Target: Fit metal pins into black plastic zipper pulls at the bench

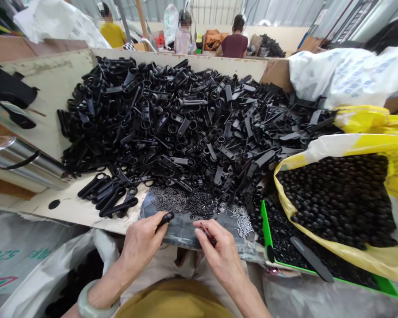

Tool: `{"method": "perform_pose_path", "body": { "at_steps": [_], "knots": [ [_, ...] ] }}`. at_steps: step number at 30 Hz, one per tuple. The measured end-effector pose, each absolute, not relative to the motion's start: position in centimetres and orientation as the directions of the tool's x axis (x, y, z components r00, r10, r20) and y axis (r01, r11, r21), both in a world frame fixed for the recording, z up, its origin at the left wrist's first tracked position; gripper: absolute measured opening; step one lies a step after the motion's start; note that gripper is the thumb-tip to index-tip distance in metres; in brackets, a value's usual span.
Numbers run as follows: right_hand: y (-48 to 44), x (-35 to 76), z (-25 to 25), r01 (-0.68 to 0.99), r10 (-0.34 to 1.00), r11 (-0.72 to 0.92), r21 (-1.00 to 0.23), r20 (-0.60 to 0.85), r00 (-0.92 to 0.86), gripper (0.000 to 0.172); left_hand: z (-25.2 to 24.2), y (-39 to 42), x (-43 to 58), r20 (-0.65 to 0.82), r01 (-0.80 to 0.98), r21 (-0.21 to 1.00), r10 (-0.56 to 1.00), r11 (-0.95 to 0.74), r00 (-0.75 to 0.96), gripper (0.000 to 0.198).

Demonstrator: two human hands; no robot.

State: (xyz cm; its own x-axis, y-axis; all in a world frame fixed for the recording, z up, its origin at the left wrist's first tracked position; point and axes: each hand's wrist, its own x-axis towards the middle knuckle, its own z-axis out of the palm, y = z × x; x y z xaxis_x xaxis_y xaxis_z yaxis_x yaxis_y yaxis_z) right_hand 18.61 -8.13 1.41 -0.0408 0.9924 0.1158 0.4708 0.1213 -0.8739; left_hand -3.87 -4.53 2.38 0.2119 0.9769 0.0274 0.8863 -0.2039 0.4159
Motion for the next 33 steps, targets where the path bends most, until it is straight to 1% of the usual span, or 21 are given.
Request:
{"method": "perform_pose_path", "body": {
  "at_steps": [2,5,7,10,13,17,18,20,22,23,25,27,28,30,33],
  "knots": [
    [-8.2,19.3,1.4,0.497,0.991,0.129,-0.858,0.135,-0.025,0.028,2.0,-3.8,-3.7,0.056,0.886,0.384,0.965,-0.259,0.258,0.026],
    [-8.1,20.2,1.3,0.550,0.983,0.143,-0.823,0.182,0.016,0.024,1.6,-3.2,-3.8,0.100,0.876,0.341,0.939,-0.342,0.328,0.025],
    [-8.0,20.5,1.2,0.599,0.977,0.170,-0.782,0.212,-0.001,0.022,1.3,-3.0,-4.1,0.137,0.858,0.327,0.918,-0.397,0.373,0.026],
    [-7.5,20.3,1.1,0.683,0.971,0.213,-0.699,0.226,-0.071,0.022,0.8,-2.7,-4.5,0.192,0.830,0.326,0.891,-0.453,0.411,0.028],
    [-6.9,19.8,0.9,0.742,0.969,0.222,-0.632,0.229,-0.096,0.025,0.1,-2.7,-4.8,0.240,0.809,0.353,0.881,-0.471,0.408,0.028],
    [-6.6,19.5,0.6,0.802,0.966,0.236,-0.548,0.223,-0.131,0.032,0.1,-3.5,-4.4,0.277,0.794,0.439,0.904,-0.421,0.326,0.025],
    [-6.7,19.5,0.4,0.812,0.964,0.245,-0.531,0.223,-0.145,0.033,0.3,-3.8,-4.1,0.252,0.782,0.501,0.927,-0.371,0.278,0.025],
    [-6.8,19.6,0.2,0.816,0.960,0.264,-0.514,0.225,-0.169,0.035,1.0,-4.4,-3.4,0.121,0.691,0.696,0.981,-0.195,0.154,0.029],
    [-6.9,19.7,0.1,0.792,0.959,0.270,-0.547,0.224,-0.172,0.035,1.6,-5.0,-2.7,-0.065,0.492,0.870,0.996,0.026,0.061,0.034],
    [-6.9,19.7,0.2,0.762,0.962,0.262,-0.592,0.225,-0.156,0.033,1.9,-5.2,-2.4,-0.139,0.384,0.916,0.990,0.116,0.034,0.037],
    [-6.9,19.4,0.7,0.650,0.970,0.235,-0.723,0.218,-0.109,0.029,2.3,-5.5,-1.9,-0.220,0.245,0.947,0.975,0.210,0.016,0.041],
    [-6.7,18.8,1.6,0.495,0.976,0.213,-0.842,0.202,-0.077,0.024,2.5,-5.7,-1.7,-0.258,0.173,0.953,0.966,0.250,0.027,0.044],
    [-6.6,18.3,2.0,0.426,0.978,0.210,-0.880,0.195,-0.078,0.022,2.5,-5.7,-1.6,-0.265,0.151,0.955,0.963,0.257,0.040,0.044],
    [-6.4,17.5,2.9,0.333,0.977,0.210,-0.919,0.187,-0.100,0.022,2.4,-5.9,-1.5,-0.261,0.120,0.960,0.963,0.253,0.063,0.043],
    [-6.2,16.4,3.4,0.276,0.973,0.218,-0.936,0.187,-0.134,0.022,2.0,-6.2,-1.5,-0.249,0.094,0.966,0.965,0.242,0.076,0.041]
  ]
}}
